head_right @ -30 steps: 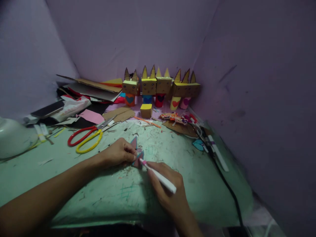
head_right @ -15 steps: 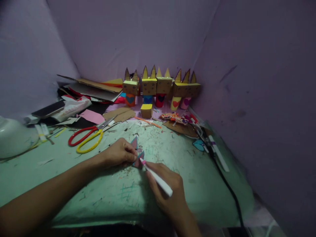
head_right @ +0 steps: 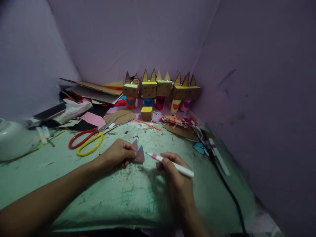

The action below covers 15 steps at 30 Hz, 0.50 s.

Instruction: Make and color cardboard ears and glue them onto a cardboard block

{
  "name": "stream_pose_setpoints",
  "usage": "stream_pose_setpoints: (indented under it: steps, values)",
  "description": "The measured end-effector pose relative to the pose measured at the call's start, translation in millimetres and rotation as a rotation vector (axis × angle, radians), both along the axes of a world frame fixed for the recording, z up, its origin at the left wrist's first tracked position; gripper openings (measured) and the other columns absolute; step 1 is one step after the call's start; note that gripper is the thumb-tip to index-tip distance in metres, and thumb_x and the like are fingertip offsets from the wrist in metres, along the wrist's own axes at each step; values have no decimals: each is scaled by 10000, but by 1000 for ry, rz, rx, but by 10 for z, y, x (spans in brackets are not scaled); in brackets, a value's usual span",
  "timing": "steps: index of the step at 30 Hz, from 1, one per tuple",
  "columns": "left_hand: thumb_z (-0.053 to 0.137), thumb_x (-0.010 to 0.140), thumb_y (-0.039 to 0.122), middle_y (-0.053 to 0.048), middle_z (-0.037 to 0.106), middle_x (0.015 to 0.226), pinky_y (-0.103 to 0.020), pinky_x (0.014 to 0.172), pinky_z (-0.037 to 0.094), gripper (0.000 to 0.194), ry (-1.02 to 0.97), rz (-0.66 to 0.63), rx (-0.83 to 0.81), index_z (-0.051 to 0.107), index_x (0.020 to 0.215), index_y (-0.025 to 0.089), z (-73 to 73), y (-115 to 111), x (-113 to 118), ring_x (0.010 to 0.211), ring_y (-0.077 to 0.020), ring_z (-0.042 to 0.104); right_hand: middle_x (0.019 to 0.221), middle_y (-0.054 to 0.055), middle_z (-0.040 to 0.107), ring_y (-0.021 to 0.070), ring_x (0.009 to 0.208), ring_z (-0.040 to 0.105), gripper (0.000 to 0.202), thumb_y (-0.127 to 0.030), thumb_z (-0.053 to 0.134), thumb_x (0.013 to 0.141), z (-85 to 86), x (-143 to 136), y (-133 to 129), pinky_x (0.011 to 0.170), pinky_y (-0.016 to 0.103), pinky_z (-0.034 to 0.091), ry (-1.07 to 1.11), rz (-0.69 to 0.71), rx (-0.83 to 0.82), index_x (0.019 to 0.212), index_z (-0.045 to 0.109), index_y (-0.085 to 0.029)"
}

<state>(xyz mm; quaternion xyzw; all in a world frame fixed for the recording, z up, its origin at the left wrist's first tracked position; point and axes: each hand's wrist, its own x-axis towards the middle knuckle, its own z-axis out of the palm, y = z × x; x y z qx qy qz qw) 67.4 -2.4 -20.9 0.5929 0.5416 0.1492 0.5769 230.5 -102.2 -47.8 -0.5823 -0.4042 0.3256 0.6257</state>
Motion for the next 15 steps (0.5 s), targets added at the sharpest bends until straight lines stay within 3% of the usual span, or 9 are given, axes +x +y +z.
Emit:
stream_pose_setpoints:
  steps: [4, 7, 15]
  values:
    - [517, 639, 113, 55, 437, 311, -170, 308, 278, 94, -6, 18, -1, 561, 560, 136, -4, 6, -2, 285, -73, 394, 632, -3, 626, 145, 575, 547, 187, -340, 667, 680, 51, -5, 81, 496, 217, 395, -23, 69, -123, 782, 649, -184]
    - [519, 639, 101, 55, 440, 311, -168, 311, 286, 98, -5, 17, -6, 554, 555, 136, -4, 11, -4, 283, -69, 389, 610, 3, 625, 150, 574, 538, 210, -378, 646, 704, 0, 47, 13, 506, 224, 386, -58, 58, -214, 770, 649, -178]
    - [525, 657, 104, 58, 424, 303, -158, 308, 262, 122, 6, -15, -10, 556, 542, 129, 12, -2, -1, 271, -59, 369, 627, -4, 607, 134, 567, 505, 191, -363, 594, 746, 0, 40, -105, 501, 217, 373, -223, 207, -193, 770, 644, -179]
